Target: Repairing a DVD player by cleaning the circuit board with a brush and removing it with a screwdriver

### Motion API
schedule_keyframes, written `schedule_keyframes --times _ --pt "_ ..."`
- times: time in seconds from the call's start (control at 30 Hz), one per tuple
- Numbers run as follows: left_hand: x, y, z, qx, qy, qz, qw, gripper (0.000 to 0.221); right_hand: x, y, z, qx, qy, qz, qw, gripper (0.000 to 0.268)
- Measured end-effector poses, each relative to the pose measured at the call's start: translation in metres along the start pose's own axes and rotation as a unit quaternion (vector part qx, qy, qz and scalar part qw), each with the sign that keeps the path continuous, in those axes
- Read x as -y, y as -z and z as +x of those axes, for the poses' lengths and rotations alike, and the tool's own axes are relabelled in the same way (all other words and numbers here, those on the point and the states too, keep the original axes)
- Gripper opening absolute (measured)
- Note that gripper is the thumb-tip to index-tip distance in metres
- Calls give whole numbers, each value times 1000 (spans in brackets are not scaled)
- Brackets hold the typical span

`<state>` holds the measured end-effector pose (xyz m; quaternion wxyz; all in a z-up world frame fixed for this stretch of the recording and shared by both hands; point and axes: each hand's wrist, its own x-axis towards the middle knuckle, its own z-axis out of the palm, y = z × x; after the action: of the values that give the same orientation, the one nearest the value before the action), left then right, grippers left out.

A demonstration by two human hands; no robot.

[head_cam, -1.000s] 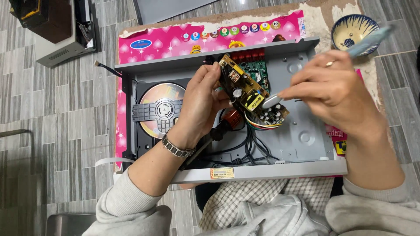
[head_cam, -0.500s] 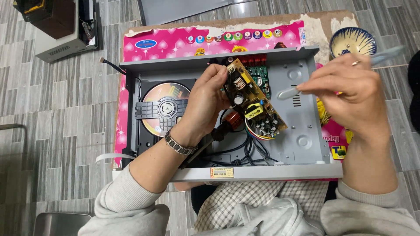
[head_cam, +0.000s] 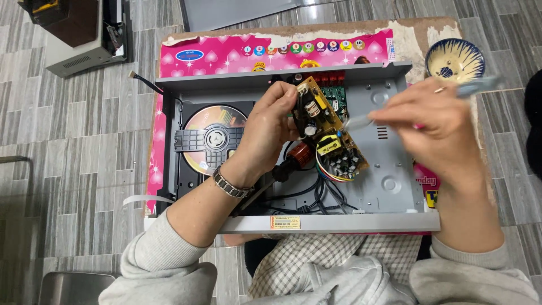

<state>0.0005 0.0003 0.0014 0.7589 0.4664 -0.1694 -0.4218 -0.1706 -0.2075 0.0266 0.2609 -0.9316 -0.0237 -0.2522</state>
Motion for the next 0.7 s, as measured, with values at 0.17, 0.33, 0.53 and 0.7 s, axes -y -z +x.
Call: schedule_keyframes --times 0.17,0.33,0.53,0.7 --pt "6 2 4 15 4 -44 999 14 15 -6 5 -51 13 68 996 27" --pt "6 4 4 23 -9 -49 998 17 -1 -3 5 -62 2 -4 998 28" --pt "8 1 2 21 -26 -103 994 13 5 -6 6 -69 -3 43 997 26" --pt "6 2 2 -12 -38 -184 982 16 -31 4 -15 -192 -76 27 978 20"
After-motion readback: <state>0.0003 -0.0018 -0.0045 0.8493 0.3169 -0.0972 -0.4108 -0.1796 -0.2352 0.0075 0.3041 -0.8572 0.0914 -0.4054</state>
